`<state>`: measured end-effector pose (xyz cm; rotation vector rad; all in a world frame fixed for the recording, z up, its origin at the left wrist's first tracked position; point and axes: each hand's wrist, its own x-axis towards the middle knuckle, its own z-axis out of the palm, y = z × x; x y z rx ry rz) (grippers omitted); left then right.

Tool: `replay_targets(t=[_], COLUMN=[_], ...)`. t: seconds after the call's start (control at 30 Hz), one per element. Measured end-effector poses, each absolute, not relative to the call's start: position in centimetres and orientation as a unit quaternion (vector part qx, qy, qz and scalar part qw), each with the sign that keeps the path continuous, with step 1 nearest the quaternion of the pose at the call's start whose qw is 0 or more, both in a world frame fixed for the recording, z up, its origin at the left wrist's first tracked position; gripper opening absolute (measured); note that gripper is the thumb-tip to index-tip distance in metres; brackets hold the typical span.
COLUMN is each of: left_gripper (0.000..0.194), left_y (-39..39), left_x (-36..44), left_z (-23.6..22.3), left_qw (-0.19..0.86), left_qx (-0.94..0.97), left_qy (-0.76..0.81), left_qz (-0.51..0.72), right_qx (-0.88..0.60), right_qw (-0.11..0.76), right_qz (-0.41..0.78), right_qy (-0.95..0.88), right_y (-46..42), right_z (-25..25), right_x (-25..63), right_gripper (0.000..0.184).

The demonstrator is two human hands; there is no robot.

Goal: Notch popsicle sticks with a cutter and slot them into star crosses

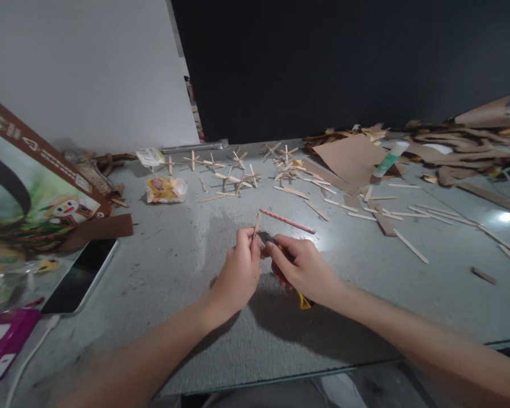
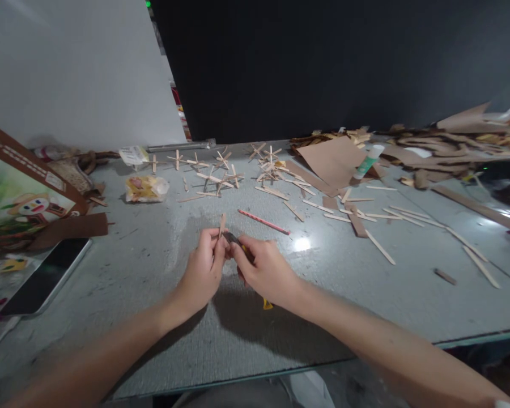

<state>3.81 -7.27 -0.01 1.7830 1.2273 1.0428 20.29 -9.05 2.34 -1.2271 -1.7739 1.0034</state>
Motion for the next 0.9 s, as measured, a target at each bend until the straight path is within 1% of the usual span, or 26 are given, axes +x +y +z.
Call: replay_targets(t=[0.17, 0.3, 0.47, 0.7, 0.77, 0.9], left_gripper=[0.014, 0.012, 0.014, 0.02, 0.021, 0.02], left_y=[-7.2, -7.2, -7.2, -7.0, -7.0, -7.1], left_x=[3.9, 4.0, 3.9, 3.3, 3.3, 3.4], left_z=[-0.2, -0.5, -0.8, -1.2, -1.2, -0.7], left_qw=[0.316, 0.291, 0.28, 0.249, 0.254, 0.299], left_qx=[0.705, 0.722, 0.735, 0.769, 0.769, 0.752], left_qy=[0.508, 0.51, 0.508, 0.478, 0.481, 0.484], left_qz=[0.38, 0.365, 0.35, 0.344, 0.335, 0.333], right_qx=[-0.5, -0.519, -0.521, -0.504, -0.5, -0.494], right_qw=[0.363, 0.336, 0.318, 0.328, 0.326, 0.328], right_qz=[0.409, 0.459, 0.516, 0.522, 0.526, 0.528], right_qy=[-0.671, -0.638, -0.601, -0.604, -0.605, -0.608], right_y=[-9.2, -9.0, -8.9, -8.8, -8.7, -8.7], right_z=[2.0, 2.2, 2.9, 2.6, 2.5, 2.7], right_x=[20.0, 19.8, 19.9, 20.4, 20.5, 20.5], right_gripper=[0.031, 0.029, 0.026, 0.025, 0.027, 0.029])
